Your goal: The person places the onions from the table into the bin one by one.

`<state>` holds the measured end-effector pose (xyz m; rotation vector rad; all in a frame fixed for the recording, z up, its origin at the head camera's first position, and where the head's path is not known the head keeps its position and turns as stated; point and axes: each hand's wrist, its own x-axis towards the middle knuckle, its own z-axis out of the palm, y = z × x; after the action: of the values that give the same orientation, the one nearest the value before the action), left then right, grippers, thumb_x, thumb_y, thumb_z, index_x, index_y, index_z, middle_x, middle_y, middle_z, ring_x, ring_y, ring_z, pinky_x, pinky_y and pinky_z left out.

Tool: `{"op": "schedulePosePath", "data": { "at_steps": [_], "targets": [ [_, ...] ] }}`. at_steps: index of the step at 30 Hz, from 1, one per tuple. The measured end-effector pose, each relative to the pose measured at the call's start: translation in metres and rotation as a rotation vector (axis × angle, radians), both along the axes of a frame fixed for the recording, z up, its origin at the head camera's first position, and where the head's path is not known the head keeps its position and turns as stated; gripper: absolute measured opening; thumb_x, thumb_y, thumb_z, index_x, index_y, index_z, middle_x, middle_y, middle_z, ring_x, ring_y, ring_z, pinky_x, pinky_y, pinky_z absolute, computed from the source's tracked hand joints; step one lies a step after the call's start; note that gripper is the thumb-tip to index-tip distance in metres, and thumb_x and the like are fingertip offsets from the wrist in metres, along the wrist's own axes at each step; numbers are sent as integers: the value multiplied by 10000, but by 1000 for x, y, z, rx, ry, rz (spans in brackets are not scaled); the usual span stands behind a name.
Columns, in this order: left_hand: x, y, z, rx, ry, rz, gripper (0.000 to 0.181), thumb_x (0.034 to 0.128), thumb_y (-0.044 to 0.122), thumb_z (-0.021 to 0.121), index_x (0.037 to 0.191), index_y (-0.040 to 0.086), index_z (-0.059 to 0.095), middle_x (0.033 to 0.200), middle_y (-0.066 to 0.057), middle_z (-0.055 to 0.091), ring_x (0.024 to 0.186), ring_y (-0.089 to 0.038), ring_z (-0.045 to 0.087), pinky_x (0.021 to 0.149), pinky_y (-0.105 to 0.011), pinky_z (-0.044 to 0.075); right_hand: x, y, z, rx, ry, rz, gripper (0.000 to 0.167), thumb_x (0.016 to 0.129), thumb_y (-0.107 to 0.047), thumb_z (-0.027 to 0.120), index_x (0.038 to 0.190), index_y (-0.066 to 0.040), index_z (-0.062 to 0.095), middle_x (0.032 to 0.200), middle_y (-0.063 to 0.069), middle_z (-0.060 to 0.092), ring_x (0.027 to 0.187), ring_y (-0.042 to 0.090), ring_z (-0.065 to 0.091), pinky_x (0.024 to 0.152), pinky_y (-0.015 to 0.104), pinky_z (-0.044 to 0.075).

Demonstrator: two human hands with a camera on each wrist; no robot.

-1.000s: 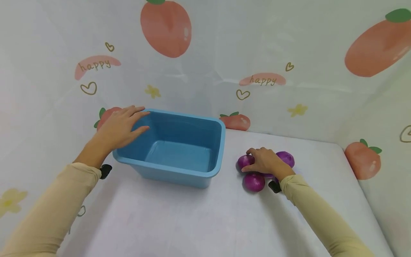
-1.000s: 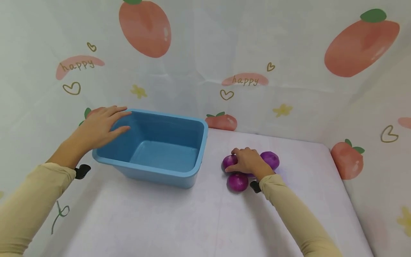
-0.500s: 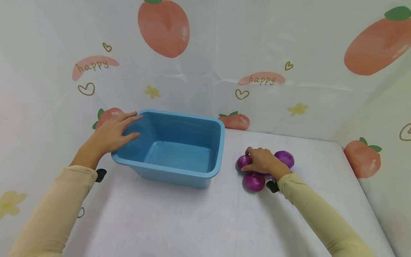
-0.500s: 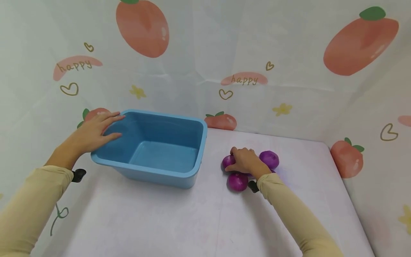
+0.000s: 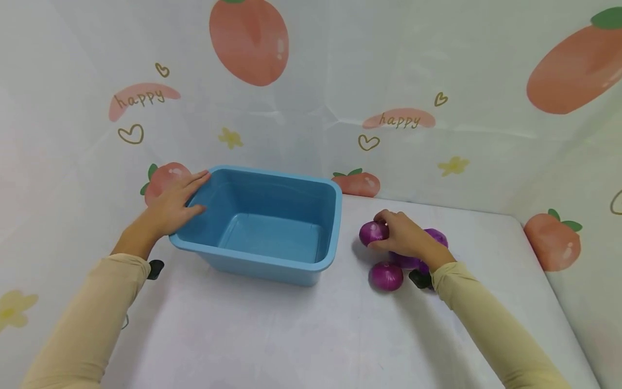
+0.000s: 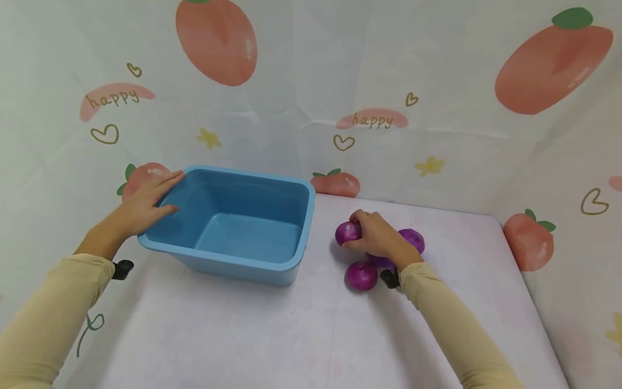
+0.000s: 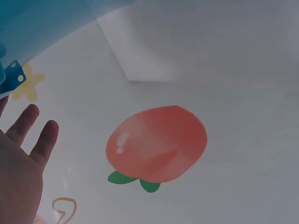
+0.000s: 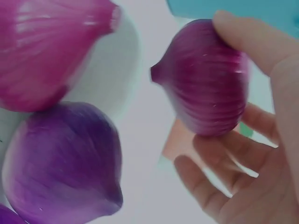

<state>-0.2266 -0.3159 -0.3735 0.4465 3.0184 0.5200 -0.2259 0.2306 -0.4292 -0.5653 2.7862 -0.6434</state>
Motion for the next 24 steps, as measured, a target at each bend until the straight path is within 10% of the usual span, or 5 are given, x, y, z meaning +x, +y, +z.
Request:
{"op": "schedulePosePath", "data": {
  "at_steps": [14,24],
  "targets": [
    [2,-2,-5,114,-51,27,765,962,225,541,1645,235,196,1734,-71,159,1571,-466,155,1125,-804,250,8,3,31,-351,144,88,836,804,-203,847,1499,-125,388,1283,119,569,952,208,680,878,355,585],
    [2,-1,-3,133,-61,35,768,962,224,539,1646,236,190,1736,-67,152,1572,-466,156,1118,-802,266,13,-28,64,-554,193,191,802,808,-75,822,1500,-119,419,1370,45,520,1151,152,603,925,168,566]
  ]
}}
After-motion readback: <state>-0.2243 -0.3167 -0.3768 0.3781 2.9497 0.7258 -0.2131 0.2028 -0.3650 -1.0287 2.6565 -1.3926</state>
